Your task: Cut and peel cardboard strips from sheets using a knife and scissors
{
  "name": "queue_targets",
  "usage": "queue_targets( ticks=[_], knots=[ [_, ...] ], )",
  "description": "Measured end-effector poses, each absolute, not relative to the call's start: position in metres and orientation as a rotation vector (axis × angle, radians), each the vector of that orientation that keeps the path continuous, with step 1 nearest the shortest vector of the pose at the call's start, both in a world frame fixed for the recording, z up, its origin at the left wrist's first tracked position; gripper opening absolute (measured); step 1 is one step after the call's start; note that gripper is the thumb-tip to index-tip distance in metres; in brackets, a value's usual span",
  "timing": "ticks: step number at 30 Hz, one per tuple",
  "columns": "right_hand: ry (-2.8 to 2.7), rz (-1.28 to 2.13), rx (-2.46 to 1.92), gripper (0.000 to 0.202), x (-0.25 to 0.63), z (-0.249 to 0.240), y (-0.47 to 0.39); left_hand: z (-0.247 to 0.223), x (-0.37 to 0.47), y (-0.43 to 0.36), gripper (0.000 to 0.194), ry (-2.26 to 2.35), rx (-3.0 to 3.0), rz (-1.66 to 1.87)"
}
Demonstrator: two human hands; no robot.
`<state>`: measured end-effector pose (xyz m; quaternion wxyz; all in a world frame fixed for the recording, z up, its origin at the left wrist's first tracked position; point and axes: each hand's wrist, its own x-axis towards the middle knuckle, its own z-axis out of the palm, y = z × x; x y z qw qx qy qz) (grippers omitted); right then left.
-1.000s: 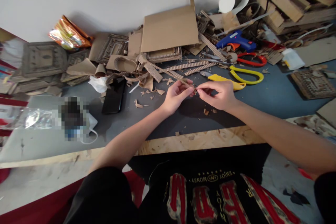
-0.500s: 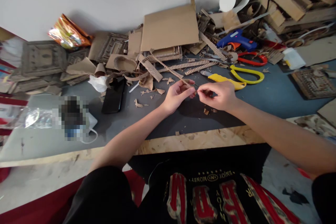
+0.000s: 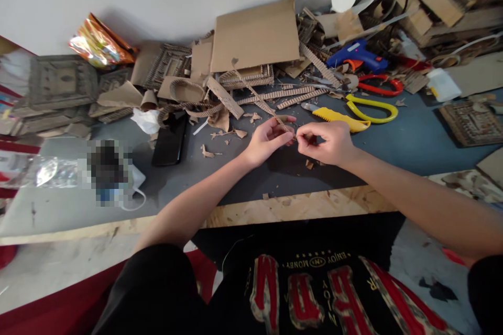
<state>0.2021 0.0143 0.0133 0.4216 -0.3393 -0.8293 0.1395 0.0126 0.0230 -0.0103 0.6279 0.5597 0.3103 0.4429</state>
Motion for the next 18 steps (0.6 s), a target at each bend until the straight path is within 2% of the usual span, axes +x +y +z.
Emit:
queue_targets(
  ticks=[9,13,18],
  knots=[
    [-2.023,0.654,-0.902,0.009,0.200,0.014,0.011,-0.008,0.014,0.024,0.058,0.733,1.305,1.012],
    [-1.925,0.660,-0.941,0.011,0.201,0.015,0.013,-0.004,0.017,0.018,0.046,0.980,1.337,1.032],
    [-1.845,0.698,-0.965,0.010,0.201,0.017,0.012,0.003,0.011,0.008,0.038,1.203,1.863,1.391]
  ],
)
